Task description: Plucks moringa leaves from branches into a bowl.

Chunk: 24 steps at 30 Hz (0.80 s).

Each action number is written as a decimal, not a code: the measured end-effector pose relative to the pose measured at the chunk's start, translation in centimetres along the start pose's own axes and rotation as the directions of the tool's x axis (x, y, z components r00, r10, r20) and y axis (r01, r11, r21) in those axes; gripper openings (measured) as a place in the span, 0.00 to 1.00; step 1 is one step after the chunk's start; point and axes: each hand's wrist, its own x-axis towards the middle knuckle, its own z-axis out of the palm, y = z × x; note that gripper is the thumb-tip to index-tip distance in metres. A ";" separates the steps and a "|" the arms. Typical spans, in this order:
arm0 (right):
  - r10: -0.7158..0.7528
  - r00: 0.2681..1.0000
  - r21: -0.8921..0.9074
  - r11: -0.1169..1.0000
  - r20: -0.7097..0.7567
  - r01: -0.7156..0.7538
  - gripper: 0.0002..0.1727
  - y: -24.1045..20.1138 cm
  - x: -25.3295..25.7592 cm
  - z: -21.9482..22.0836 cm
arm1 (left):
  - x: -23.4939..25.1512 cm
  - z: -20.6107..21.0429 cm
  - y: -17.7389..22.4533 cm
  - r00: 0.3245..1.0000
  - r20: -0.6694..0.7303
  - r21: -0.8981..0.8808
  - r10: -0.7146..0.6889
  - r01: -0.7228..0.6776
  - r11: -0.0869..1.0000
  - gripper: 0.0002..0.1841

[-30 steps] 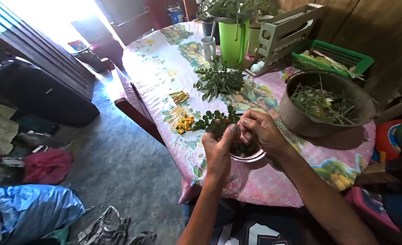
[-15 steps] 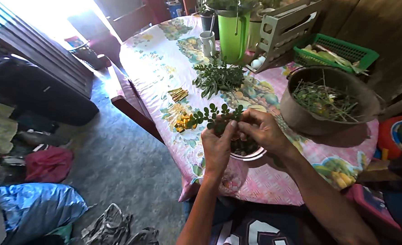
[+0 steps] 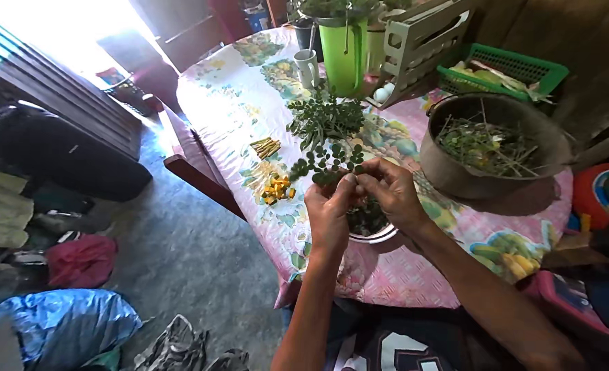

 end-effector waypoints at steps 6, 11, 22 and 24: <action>-0.050 0.999 0.054 0.997 0.012 0.049 0.09 0.0 0.0 -0.7 | 0.3 0.2 0.7 0.974 0.162 0.321 0.159 -0.204 0.925 0.06; -0.060 0.998 -0.012 0.998 0.003 0.060 0.10 -0.4 0.0 -1.0 | 0.1 0.4 0.9 0.963 0.210 0.368 0.168 -0.237 0.899 0.06; -0.045 0.991 -0.028 0.998 0.123 0.049 0.14 -1.0 0.2 -1.8 | 0.3 -0.5 1.5 0.954 0.262 0.391 0.149 -0.246 0.887 0.07; -0.053 0.990 0.003 0.999 0.132 0.053 0.12 -0.8 0.3 -1.8 | 0.4 -0.7 1.5 0.952 0.273 0.397 0.141 -0.245 0.884 0.07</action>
